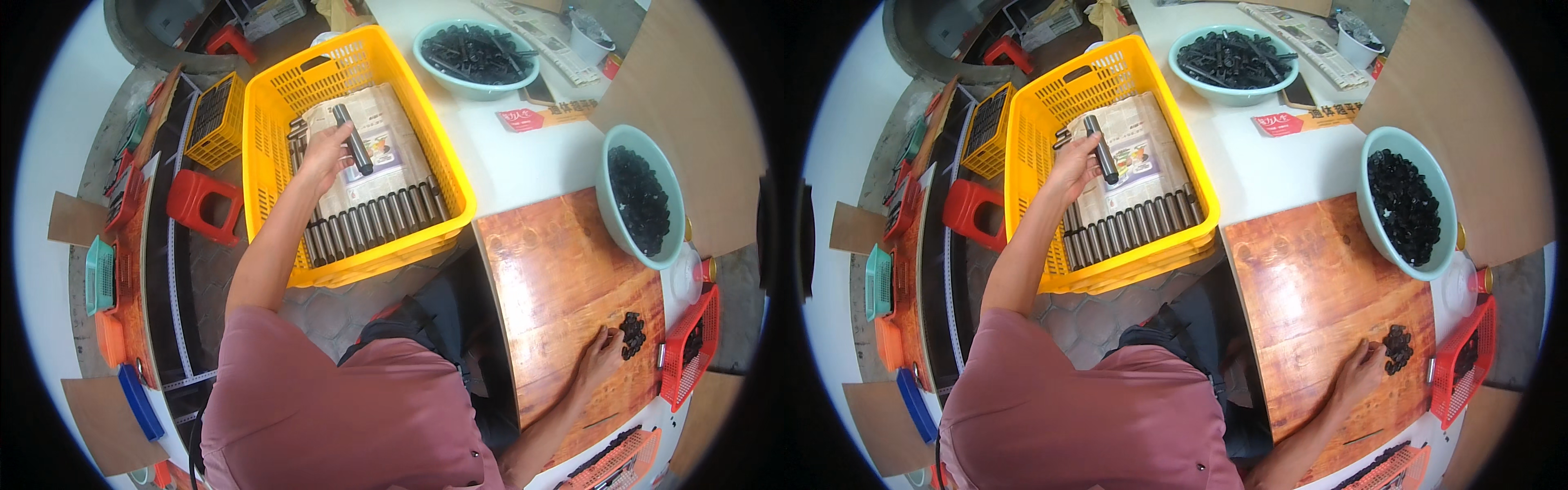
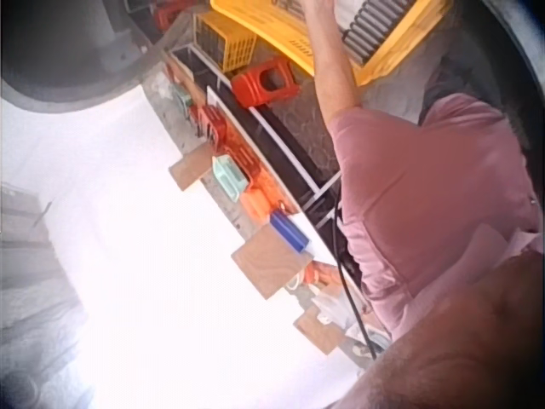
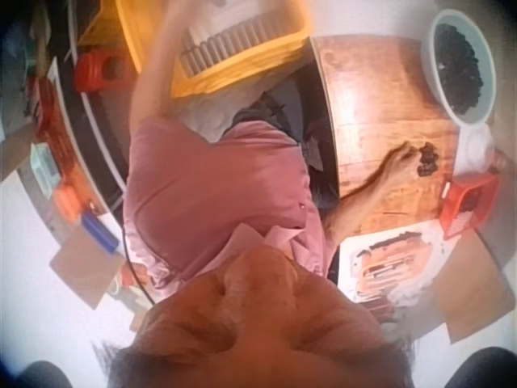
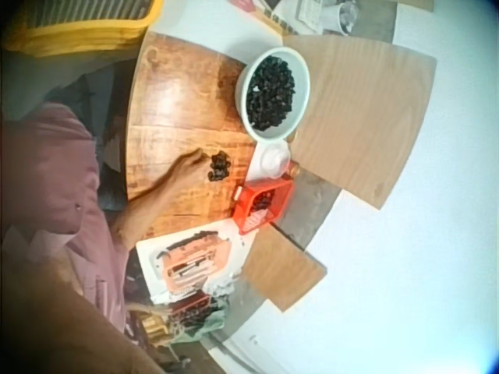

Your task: The person repeatedly picks small black cylindrical parts from a bowl and inserts them into a metal tube held in the left hand, then places the filled tube into a yellow basket. This cycle repeats throughout the clip.

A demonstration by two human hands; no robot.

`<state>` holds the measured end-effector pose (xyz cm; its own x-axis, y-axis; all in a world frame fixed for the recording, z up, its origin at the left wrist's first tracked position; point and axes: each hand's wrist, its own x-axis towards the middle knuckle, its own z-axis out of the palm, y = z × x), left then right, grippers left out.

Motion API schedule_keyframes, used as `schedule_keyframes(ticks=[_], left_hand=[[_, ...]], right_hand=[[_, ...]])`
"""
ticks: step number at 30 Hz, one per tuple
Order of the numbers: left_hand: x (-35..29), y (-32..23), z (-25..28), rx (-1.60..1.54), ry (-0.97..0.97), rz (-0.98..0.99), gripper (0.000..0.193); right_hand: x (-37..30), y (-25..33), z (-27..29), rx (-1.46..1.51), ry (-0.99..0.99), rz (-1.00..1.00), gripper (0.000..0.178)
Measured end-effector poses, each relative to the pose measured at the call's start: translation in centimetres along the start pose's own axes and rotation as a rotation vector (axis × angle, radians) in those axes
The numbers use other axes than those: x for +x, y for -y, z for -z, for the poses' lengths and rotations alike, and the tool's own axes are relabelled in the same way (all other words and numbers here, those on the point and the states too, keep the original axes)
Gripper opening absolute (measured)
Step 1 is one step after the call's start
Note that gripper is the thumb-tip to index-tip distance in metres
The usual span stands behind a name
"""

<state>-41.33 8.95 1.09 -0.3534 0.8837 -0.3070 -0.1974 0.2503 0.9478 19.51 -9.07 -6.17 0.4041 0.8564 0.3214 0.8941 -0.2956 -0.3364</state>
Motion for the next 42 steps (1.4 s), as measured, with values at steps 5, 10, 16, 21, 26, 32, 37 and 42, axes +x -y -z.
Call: schedule_keyframes(ticks=[5,10,16,21,26,32,37,42], left_hand=[[4.8,3.7,-2.0,0.085,0.070,0.110,0.023],[10.1,9.4,-4.3,0.142,0.034,0.177,0.018],[14.2,12.5,-6.3,0.233,-0.054,0.164,0.022],[15.1,12.5,-7.7,0.311,-0.042,0.181,0.024],[17.7,14.3,-8.1,0.357,-0.141,0.188,0.032],[17.1,14.4,-9.3,0.551,-0.165,0.187,0.040],[16.6,15.8,-9.5,0.596,-0.108,0.134,0.041],[16.5,16.6,-9.0,0.526,-0.024,0.253,0.036]], right_hand=[[0.0,0.1,-0.1,0.032,-0.029,0.013,0.023],[-0.1,0.7,0.1,0.044,-0.030,-0.003,0.024],[-0.1,0.3,-0.2,0.004,-0.031,-0.004,0.025],[-0.1,0.3,-0.2,-0.001,-0.044,-0.001,0.027],[0.1,0.5,-0.2,-0.006,-0.073,0.042,0.026],[0.2,1.2,0.1,-0.013,-0.056,0.027,0.025],[0.0,1.0,0.0,-0.017,-0.072,0.048,0.024],[0.1,0.6,-0.2,-0.020,-0.067,0.048,0.024]])
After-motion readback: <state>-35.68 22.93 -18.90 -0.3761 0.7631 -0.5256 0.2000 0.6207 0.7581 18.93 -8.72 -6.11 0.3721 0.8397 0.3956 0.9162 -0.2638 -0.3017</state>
